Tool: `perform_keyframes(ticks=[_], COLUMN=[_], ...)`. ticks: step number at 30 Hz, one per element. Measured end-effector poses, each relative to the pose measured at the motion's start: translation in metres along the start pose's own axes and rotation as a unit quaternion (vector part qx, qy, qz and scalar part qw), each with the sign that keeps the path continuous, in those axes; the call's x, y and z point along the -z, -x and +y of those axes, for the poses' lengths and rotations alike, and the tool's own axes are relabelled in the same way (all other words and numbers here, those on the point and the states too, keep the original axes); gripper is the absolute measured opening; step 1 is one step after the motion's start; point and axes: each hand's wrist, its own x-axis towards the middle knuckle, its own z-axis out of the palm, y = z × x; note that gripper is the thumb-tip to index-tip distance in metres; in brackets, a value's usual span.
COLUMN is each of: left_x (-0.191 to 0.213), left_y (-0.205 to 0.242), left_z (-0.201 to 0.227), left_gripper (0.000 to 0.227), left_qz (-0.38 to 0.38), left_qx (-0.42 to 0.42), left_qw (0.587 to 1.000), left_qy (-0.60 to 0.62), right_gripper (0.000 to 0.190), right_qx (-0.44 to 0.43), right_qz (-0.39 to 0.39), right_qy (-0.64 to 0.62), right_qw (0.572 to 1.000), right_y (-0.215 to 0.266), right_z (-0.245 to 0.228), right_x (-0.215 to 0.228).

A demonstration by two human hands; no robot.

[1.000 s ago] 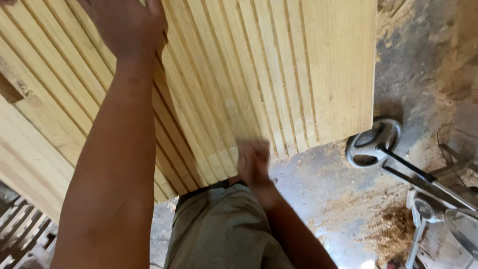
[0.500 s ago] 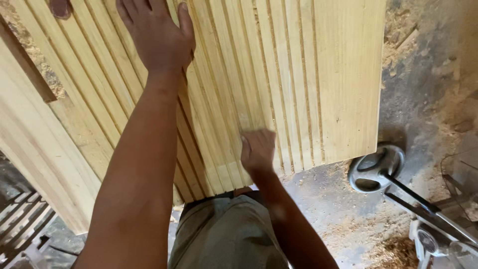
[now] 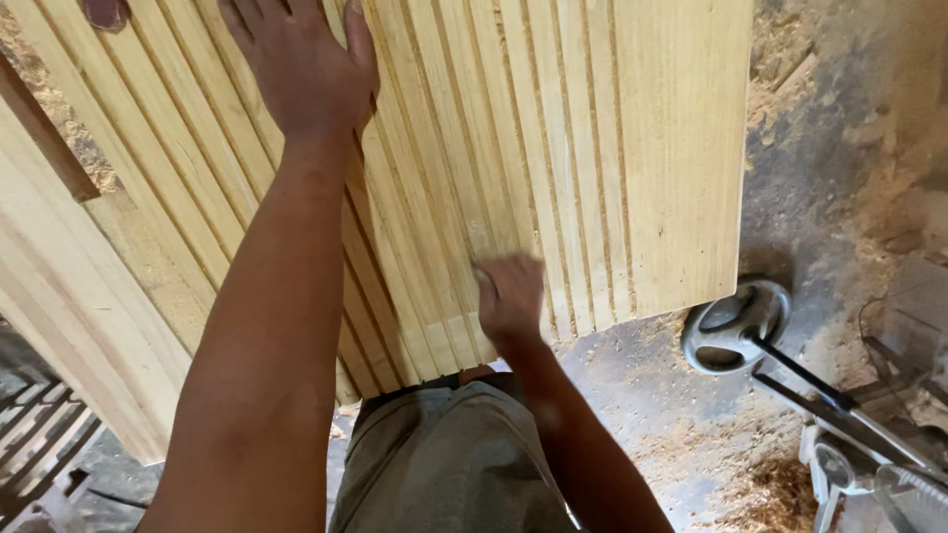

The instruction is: The person sands a large wooden board with vertical grooves using a sanding block. They move the sanding block back and forth along the grooves, covering different sections of the board. The person occasionally adjusts their position and the board's orientation to reach different areas.

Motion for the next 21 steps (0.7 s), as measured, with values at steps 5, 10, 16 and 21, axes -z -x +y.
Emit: perform_keyframes(ticks=[5,10,16,21], left_x=[-0.003,-0.001,0.002,0.006], left_y=[-0.001,0.001,0.003,-0.001], left_z=[-0.004,-0.001,0.000,0.005], left_gripper=[0.046,0.040,0.040,0.044], left_qz=[-0.028,-0.062,-0.015,-0.065], left_qx=[0.017,0.061,0.019,0.068], left_qw=[0.999,0.996,1.000,0.996], left_qy=[-0.024,0.018,0.013,0.006], right_gripper=[0.011,0.007,0.008,0.004], right_qx=[0.021,0.024,0.022,0.019], right_qz=[0.009,-0.005,0.002,0.003], right_qy=[0.014,0.005,0.009,0.025], right_qw=[1.000,1.000,1.000,1.000], right_y=[-0.005,-0.007,0.004,-0.024], right_z=[-0.004,0.002,-0.005,0.007], right_x=[-0.004,-0.005,0.000,-0.020])
